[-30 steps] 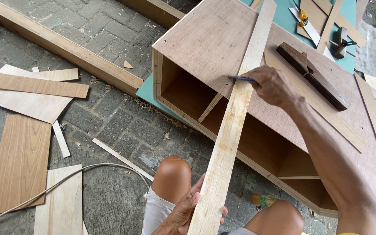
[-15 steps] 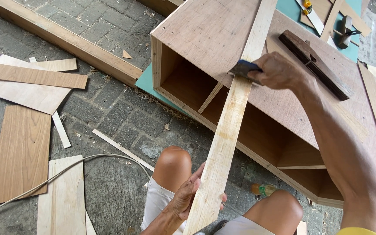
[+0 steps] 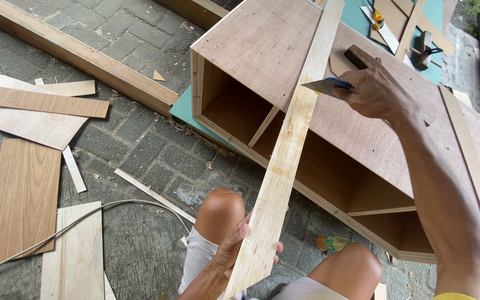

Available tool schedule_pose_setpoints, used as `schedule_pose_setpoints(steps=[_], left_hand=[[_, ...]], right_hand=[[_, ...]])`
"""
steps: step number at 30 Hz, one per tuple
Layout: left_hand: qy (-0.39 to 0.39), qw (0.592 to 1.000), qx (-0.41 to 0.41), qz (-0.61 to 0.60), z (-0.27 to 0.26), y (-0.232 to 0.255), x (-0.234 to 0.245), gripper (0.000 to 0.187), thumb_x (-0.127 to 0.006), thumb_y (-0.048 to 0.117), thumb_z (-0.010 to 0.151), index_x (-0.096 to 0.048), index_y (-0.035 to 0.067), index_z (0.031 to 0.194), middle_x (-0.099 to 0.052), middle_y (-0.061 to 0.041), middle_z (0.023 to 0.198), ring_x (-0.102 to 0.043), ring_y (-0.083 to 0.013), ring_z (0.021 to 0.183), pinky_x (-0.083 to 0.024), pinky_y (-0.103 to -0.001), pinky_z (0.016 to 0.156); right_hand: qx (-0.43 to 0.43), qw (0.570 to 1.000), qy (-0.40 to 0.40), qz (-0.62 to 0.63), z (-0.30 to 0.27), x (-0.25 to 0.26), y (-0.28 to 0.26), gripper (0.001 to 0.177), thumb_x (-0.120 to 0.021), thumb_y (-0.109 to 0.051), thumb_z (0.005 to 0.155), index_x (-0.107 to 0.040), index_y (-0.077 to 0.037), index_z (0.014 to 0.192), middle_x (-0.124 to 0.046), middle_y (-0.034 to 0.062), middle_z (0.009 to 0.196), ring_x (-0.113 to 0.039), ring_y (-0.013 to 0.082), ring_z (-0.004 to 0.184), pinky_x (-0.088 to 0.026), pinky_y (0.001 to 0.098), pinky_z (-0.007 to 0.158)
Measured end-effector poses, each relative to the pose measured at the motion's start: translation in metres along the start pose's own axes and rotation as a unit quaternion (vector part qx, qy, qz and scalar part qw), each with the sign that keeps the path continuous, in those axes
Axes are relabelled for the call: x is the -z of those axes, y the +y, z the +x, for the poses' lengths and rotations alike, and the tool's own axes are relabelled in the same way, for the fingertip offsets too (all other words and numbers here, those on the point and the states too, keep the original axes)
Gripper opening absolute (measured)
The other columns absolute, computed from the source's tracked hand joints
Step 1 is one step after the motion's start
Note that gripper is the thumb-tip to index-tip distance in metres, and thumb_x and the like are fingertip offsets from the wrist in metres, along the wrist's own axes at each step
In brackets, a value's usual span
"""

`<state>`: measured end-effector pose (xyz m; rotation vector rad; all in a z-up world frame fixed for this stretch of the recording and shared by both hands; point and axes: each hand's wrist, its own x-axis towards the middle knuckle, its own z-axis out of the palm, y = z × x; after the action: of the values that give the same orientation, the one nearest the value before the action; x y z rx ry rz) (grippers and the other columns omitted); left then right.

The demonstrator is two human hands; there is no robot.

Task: Sanding the edges of wood strips and applying wood filler using a scraper in a workshop environment.

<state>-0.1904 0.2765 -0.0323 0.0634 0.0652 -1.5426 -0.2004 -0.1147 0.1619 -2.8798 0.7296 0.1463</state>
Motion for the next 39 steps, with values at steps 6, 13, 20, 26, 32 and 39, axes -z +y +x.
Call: schedule_pose_setpoints(steps=[6, 13, 20, 26, 32, 39], left_hand=[[0.01, 1.0, 0.014, 0.012, -0.003, -0.001, -0.004, 0.097, -0.078, 0.042, 0.071, -0.043, 0.008, 0.155, -0.047, -0.018, 0.119, -0.063, -0.0355, 0.089, -0.06, -0.042, 0.064], [0.001, 0.998, -0.003, -0.057, -0.004, -0.004, -0.014, 0.095, -0.074, 0.041, 0.072, -0.042, 0.002, 0.153, -0.036, -0.014, 0.165, -0.058, -0.0341, 0.084, -0.059, -0.04, 0.061], [0.024, 0.999, -0.013, 0.02, -0.004, -0.001, -0.021, 0.099, -0.08, 0.039, 0.067, -0.043, 0.005, 0.152, -0.044, -0.018, 0.158, -0.062, -0.0354, 0.083, -0.058, -0.043, 0.064], [0.01, 1.0, 0.002, -0.02, -0.002, -0.004, -0.007, 0.1, -0.083, 0.031, 0.067, -0.041, 0.005, 0.154, -0.044, -0.017, 0.152, -0.061, -0.0383, 0.085, -0.059, -0.047, 0.069], [-0.013, 1.0, 0.003, -0.027, 0.001, -0.002, -0.012, 0.103, -0.086, 0.03, 0.068, -0.04, 0.003, 0.155, -0.041, -0.018, 0.159, -0.063, -0.0382, 0.083, -0.06, -0.047, 0.068], [-0.026, 0.999, 0.0, 0.025, 0.0, -0.009, 0.008, 0.097, -0.088, 0.04, 0.072, -0.043, 0.009, 0.152, -0.052, -0.018, 0.123, -0.064, -0.036, 0.093, -0.058, -0.045, 0.075]], right_hand=[[0.217, 0.951, 0.19, -0.115, 0.034, -0.061, 0.041, 0.025, -0.067, -0.003, 0.101, -0.074, -0.003, 0.125, -0.076, 0.0164, 0.115, -0.073, 0.0272, 0.087, -0.062, 0.0362, 0.07], [0.159, 0.949, 0.127, -0.243, 0.01, -0.064, 0.034, 0.028, -0.059, -0.006, 0.103, -0.068, -0.001, 0.13, -0.076, 0.0185, 0.105, -0.071, 0.0285, 0.077, -0.063, 0.0384, 0.053], [0.103, 0.98, 0.07, -0.157, 0.06, -0.051, 0.048, 0.015, -0.056, 0.002, 0.103, -0.067, -0.005, 0.11, -0.072, 0.0144, 0.103, -0.064, 0.0277, 0.084, -0.054, 0.0431, 0.073], [-0.076, 0.994, -0.073, -0.038, 0.088, -0.041, 0.036, 0.026, -0.062, -0.025, 0.108, -0.06, 0.0, 0.118, -0.05, 0.0076, 0.083, -0.052, 0.0215, 0.064, -0.05, 0.0364, 0.062], [-0.048, 0.985, -0.167, 0.001, 0.011, -0.024, -0.016, 0.02, -0.066, -0.02, 0.102, -0.071, -0.005, 0.09, -0.068, 0.0079, 0.075, -0.06, 0.0216, 0.061, -0.052, 0.0321, 0.055], [0.089, 0.973, -0.21, -0.039, -0.057, -0.02, -0.061, 0.025, -0.061, -0.026, 0.099, -0.064, -0.012, 0.079, -0.064, 0.0009, 0.066, -0.053, 0.0171, 0.059, -0.042, 0.0357, 0.061]])
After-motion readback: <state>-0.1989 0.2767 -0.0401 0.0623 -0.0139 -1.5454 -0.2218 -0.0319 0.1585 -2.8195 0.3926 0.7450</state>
